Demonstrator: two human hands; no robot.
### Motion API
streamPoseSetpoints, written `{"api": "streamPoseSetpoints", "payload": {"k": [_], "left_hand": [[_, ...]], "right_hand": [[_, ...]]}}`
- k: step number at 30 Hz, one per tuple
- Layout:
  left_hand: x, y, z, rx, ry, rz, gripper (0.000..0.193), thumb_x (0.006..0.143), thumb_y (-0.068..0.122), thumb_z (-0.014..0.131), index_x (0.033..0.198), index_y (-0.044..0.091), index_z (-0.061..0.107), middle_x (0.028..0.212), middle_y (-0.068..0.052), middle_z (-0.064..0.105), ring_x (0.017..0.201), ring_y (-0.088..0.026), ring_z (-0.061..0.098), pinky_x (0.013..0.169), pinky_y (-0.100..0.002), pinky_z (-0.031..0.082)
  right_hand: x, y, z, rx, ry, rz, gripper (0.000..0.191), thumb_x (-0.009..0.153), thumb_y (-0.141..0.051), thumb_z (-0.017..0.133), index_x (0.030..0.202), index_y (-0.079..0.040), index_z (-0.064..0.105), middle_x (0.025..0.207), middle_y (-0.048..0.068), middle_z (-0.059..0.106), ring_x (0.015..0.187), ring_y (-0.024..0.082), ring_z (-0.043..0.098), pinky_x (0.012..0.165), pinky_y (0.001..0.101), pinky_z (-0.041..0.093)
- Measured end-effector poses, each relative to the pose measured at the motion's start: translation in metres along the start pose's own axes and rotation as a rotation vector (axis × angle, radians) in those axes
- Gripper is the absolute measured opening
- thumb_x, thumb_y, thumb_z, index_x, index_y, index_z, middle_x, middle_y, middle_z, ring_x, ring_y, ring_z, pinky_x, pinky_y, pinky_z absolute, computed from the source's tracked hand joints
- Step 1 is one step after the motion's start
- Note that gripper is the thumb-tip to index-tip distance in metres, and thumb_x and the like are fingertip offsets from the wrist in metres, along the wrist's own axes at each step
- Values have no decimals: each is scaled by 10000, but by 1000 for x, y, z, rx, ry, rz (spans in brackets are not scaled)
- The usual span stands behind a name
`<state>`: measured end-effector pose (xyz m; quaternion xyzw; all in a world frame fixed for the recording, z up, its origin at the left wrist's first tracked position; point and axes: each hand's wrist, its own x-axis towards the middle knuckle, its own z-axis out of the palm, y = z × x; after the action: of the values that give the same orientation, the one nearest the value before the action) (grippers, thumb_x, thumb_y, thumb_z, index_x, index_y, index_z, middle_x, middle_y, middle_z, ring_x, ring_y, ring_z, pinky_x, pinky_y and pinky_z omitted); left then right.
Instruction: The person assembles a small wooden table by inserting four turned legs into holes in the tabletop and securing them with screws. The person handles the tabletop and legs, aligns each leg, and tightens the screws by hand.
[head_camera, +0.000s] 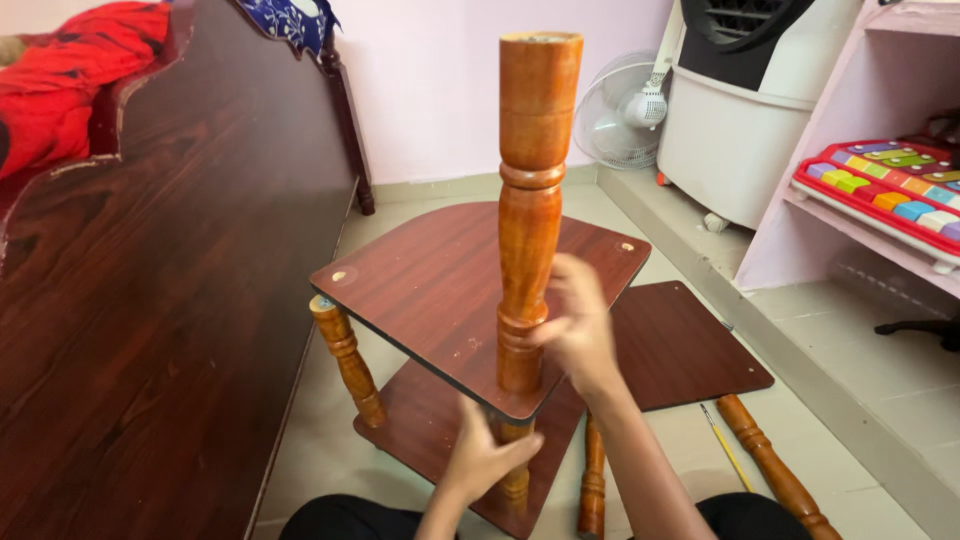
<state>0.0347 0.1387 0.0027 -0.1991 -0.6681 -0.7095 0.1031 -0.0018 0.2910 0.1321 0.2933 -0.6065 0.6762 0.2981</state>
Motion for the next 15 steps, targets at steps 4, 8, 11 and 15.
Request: {"api": "streamPoseSetpoints", "payload": {"k": [4,8,11,15], "left_hand": [[-27,3,10,-19,169,136,1004,750,289,874,1454,-11,225,1414,-152,470,1327,-272,487,1098,-396,355],[-17,-8,42,122,251,-25,737,736,209,839,1342,6,472,1234,-129,649,1129,-235,641,955,-382,500],[2,-23,47,88,294,5,399,814,153,800,1132,-13,627,1012,-123,768,928,-211,749,839,-356,584],[5,-49,43,82,271,35,292,817,100,777,1055,-24,664,921,-113,770,840,-203,753,764,-353,588]], "right_hand": [[-1,52,-35,41,927,408,710,913,-242,788,1334,84,318,1076,166,435,892,272,375,830,478,479],[4,97,-47,635,581,792,573,769,-288,685,1277,-55,555,1183,146,658,1062,315,648,923,477,541],[1,109,-48,688,592,783,525,739,-163,638,1237,-14,558,1139,171,658,1027,344,663,897,493,559],[1,106,-44,646,705,745,474,760,-131,628,1212,1,576,1131,166,658,1019,331,667,907,463,556]]}}
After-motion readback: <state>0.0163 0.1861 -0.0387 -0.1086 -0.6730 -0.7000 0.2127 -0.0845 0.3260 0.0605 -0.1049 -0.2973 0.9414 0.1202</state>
